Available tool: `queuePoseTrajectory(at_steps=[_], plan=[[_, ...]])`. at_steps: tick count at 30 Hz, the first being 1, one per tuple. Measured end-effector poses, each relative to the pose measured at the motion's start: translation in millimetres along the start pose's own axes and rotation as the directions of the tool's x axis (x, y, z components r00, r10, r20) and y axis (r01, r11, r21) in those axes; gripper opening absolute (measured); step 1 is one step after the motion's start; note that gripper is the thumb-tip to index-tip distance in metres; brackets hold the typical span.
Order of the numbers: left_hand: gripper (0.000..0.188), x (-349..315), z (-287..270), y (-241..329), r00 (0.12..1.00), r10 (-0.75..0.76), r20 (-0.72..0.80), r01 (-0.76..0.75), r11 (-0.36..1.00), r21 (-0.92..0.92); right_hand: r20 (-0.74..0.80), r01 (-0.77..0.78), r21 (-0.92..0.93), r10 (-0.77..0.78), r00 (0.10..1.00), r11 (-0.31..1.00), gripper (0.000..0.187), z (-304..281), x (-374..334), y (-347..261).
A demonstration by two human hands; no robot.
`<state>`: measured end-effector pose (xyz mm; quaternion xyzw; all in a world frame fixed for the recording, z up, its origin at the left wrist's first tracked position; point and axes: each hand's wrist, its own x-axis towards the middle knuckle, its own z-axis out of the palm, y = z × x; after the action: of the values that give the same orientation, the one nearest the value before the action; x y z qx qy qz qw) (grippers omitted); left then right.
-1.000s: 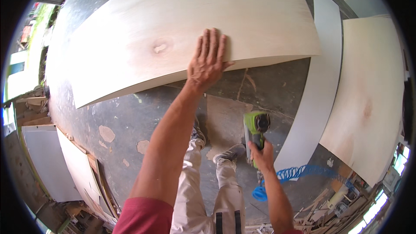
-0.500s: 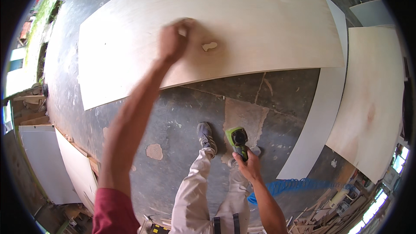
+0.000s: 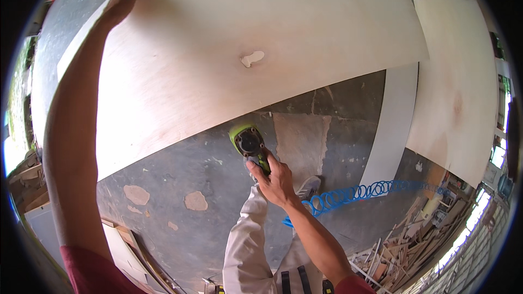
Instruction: The person attaches plywood sheets together using a nail gun and then reloads the tool with a strip of nails.
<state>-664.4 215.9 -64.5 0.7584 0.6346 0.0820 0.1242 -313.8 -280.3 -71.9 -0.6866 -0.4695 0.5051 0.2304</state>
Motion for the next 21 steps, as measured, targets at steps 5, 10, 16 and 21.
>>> queuePoseTrajectory(at_steps=[5, 10, 16, 21], plan=[[0.096, 19, -5, -13, 0.997, 0.079, -0.015, -0.079, 0.997, -0.006, -0.030, -0.016, 0.003, 0.016, 0.999, 1.000, 0.063, 3, 10, -3], [0.091, 36, -28, -33, 1.000, 0.003, 0.014, -0.004, 0.995, 0.101, -0.005, -0.053, 0.053, 0.053, 0.999, 0.997, 0.063, 2, 18, -17], [0.078, 34, -13, -31, 0.995, 0.052, -0.084, -0.037, 0.985, 0.168, -0.045, -0.042, 0.084, 0.046, 0.998, 0.996, 0.060, 7, 15, -15], [0.071, 41, 4, -42, 0.991, -0.007, -0.132, 0.027, 0.988, 0.150, -0.052, -0.032, 0.066, 0.035, 0.998, 0.997, 0.058, 4, 16, -13]])
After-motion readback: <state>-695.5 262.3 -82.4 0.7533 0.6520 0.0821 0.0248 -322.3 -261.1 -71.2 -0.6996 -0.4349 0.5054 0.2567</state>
